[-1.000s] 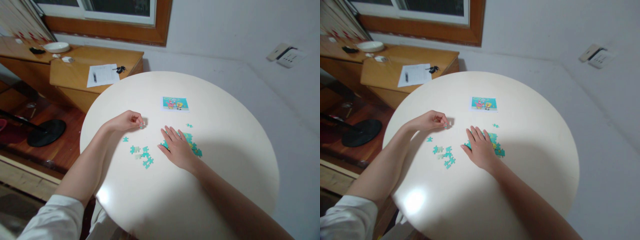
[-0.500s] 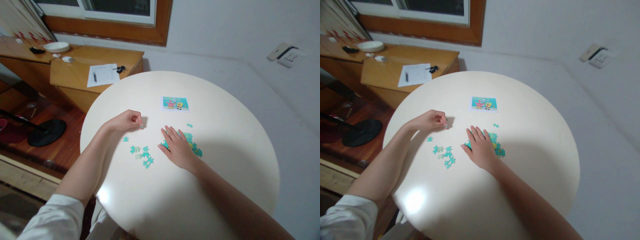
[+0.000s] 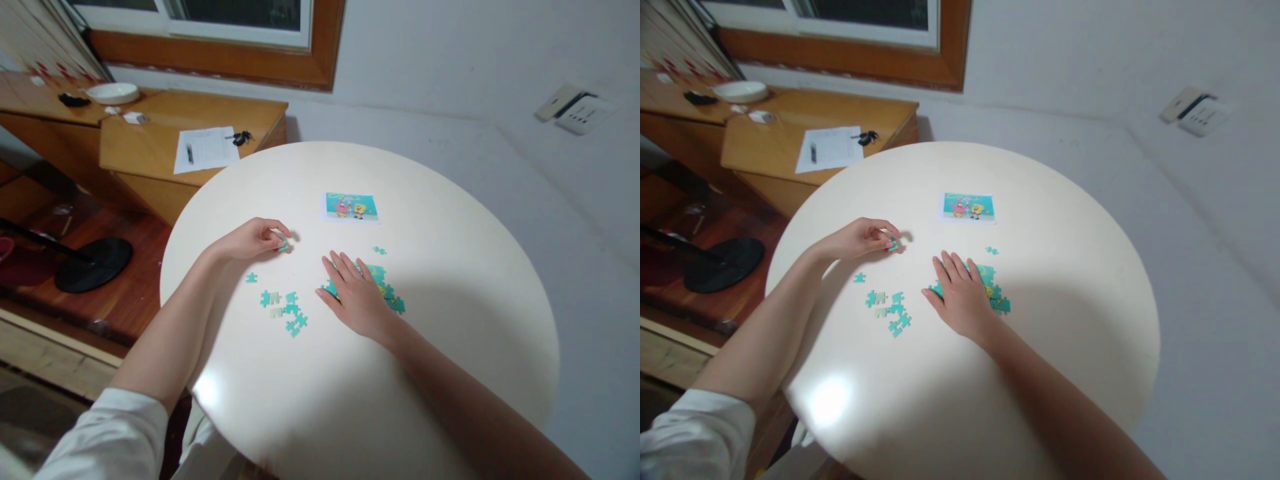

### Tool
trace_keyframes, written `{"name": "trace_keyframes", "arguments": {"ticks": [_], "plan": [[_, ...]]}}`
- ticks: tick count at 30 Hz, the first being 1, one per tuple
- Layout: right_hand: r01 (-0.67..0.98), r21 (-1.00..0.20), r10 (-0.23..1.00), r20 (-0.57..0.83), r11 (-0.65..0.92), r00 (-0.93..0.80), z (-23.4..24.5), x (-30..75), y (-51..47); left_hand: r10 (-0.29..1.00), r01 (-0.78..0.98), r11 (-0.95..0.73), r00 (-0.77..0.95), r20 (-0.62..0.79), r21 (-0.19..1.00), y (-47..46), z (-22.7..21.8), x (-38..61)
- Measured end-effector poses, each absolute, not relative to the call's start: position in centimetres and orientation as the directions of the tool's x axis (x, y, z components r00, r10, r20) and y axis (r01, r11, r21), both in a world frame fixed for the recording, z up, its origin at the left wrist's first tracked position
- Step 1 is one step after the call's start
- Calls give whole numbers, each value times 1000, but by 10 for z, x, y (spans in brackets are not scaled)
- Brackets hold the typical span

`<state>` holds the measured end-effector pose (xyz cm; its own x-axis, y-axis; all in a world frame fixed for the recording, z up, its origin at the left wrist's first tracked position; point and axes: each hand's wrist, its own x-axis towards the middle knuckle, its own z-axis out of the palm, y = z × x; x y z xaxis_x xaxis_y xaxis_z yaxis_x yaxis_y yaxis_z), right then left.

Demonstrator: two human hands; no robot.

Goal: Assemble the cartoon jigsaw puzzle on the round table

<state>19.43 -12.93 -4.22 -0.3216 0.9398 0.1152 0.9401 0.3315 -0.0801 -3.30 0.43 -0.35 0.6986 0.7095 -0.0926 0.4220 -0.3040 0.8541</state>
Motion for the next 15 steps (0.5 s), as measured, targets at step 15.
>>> {"name": "trace_keyframes", "arguments": {"ticks": [15], "plan": [[940,-75,940,110,332,-323,-42,194,-130,686,421,-386,726,-49,821,5,-1,-34]]}}
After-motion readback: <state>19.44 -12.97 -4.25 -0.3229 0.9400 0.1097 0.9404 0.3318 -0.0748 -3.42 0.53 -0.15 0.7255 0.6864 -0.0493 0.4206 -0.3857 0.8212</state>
